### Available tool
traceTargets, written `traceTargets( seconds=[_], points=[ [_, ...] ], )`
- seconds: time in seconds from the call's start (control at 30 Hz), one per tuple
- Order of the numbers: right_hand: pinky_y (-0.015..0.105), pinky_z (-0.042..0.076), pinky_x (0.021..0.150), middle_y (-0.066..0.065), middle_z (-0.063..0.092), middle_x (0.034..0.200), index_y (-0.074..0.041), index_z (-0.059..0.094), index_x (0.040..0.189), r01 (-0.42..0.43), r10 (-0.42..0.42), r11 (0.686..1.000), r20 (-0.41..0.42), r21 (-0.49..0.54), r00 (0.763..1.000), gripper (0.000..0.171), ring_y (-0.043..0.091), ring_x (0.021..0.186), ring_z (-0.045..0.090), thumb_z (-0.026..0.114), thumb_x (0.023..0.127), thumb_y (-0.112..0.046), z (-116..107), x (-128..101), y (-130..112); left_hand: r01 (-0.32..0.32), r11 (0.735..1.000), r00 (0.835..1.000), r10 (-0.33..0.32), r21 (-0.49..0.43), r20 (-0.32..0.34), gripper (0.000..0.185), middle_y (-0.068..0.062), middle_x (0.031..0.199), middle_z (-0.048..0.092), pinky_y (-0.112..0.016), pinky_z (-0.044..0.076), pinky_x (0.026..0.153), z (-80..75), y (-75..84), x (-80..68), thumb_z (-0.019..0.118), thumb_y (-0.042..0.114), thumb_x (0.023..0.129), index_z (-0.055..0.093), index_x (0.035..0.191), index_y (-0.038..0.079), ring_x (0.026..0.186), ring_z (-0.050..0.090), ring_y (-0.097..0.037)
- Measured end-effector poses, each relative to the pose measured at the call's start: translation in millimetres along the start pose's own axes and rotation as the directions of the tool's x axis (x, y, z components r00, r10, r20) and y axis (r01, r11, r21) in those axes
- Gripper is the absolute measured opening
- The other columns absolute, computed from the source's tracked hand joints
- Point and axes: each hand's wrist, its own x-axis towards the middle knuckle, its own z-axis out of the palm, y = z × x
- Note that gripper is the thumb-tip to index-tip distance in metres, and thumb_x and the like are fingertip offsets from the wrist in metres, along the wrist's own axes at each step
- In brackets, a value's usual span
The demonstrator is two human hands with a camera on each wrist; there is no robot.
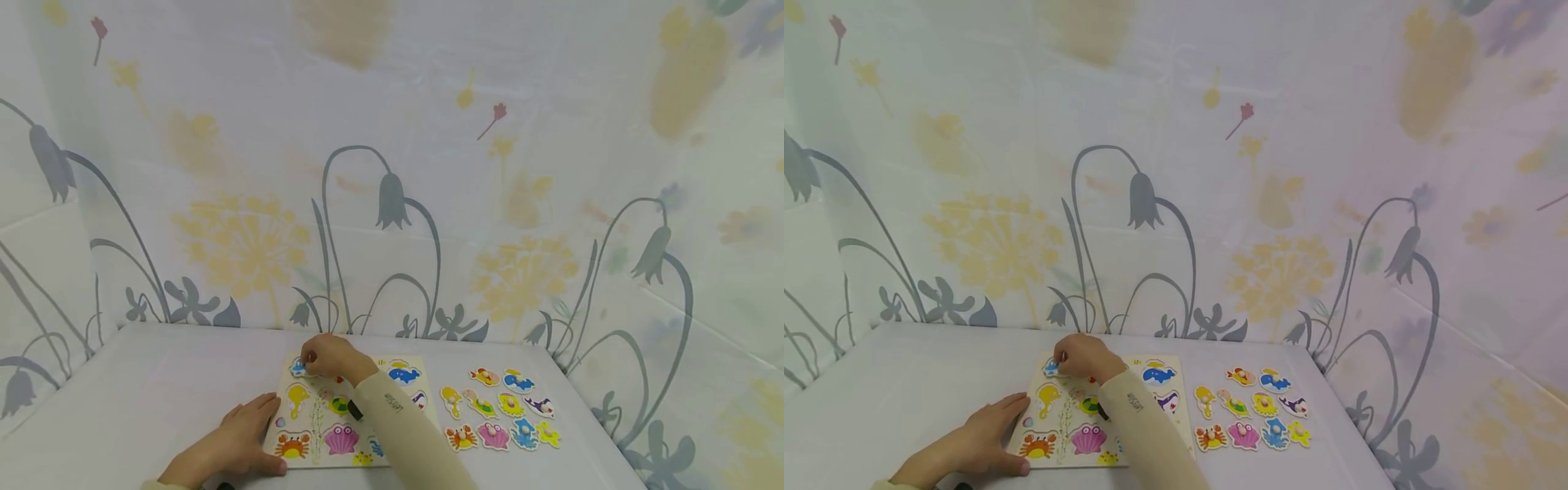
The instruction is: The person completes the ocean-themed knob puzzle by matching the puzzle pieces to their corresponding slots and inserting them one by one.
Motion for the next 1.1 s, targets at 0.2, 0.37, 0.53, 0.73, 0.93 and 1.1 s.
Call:
traceTargets(
  seconds=[0.2, 0.37, 0.53, 0.73, 0.93, 1.1],
  points=[
    [0.018, 0.043, 0.066, -0.014, 0.059, 0.081, -0.024, 0.07, 0.089, -0.014, 0.014, 0.999, -0.006, -0.039, 1.0, 0.006, 0.003, 0.073, 0.05, 0.067, 0.087, -0.02, 2.0, 3.5, -2.3, 0.023, 1.0, 1.0, -0.023, 0.001, 0.002, 0.108, -0.03, 0.14, 0.039, -0.072, 0.017, 0.103, 0.5, 0.8, 0.3, 0.089, 0.05, 0.055, 0.045, 0.134, -0.01, 0.131, 0.034, -0.046],
    [0.018, 0.043, 0.066, -0.014, 0.059, 0.081, -0.024, 0.07, 0.088, -0.018, 0.018, 0.999, -0.01, -0.036, 1.0, 0.005, 0.003, 0.073, 0.051, 0.067, 0.087, -0.02, 4.2, 6.0, -2.6, 0.013, 1.0, 1.0, -0.013, -0.003, 0.0, 0.108, -0.03, 0.14, 0.039, -0.072, 0.018, 0.103, 1.1, 0.1, 0.6, 0.089, 0.049, 0.055, 0.045, 0.133, -0.011, 0.131, 0.034, -0.046],
    [0.018, 0.043, 0.065, -0.014, 0.058, 0.08, -0.024, 0.069, 0.087, -0.023, 0.021, 0.998, -0.02, -0.06, 1.0, 0.005, 0.004, 0.072, 0.05, 0.066, 0.087, -0.02, 6.1, 8.0, -2.7, 0.003, 1.0, 1.0, -0.003, 0.002, -0.007, 0.107, -0.03, 0.14, 0.04, -0.072, 0.018, 0.102, 1.4, -1.1, 1.3, 0.089, 0.05, 0.055, 0.045, 0.133, -0.011, 0.131, 0.035, -0.046],
    [0.018, 0.044, 0.068, -0.013, 0.059, 0.081, -0.023, 0.07, 0.09, -0.022, 0.021, 0.997, -0.015, -0.068, 1.0, 0.005, 0.004, 0.074, 0.051, 0.067, 0.088, -0.02, 7.8, 9.8, -3.2, 0.005, 1.0, 1.0, -0.005, 0.001, -0.006, 0.108, -0.03, 0.14, 0.04, -0.073, 0.018, 0.102, 1.6, -1.2, 1.6, 0.089, 0.05, 0.055, 0.045, 0.133, -0.011, 0.131, 0.035, -0.046],
    [0.018, 0.044, 0.069, -0.013, 0.06, 0.083, -0.023, 0.071, 0.091, -0.015, 0.014, 0.998, -0.01, -0.067, 1.0, 0.007, 0.004, 0.075, 0.05, 0.066, 0.088, -0.018, 8.5, 10.4, -2.8, 0.01, 1.0, 1.0, -0.01, 0.01, -0.005, 0.108, -0.029, 0.14, 0.04, -0.073, 0.019, 0.102, 1.8, -0.6, 1.4, 0.089, 0.051, 0.054, 0.046, 0.133, -0.01, 0.131, 0.035, -0.045],
    [0.018, 0.044, 0.07, -0.013, 0.062, 0.087, -0.023, 0.07, 0.093, -0.025, 0.025, 0.998, -0.002, -0.062, 1.0, 0.009, 0.005, 0.077, 0.051, 0.064, 0.089, -0.018, 8.5, 10.3, -2.8, 0.004, 1.0, 1.0, -0.004, 0.013, -0.001, 0.107, -0.03, 0.14, 0.039, -0.073, 0.019, 0.102, 0.7, 0.1, 0.6, 0.089, 0.049, 0.056, 0.045, 0.133, -0.01, 0.131, 0.035, -0.046]
  ],
)
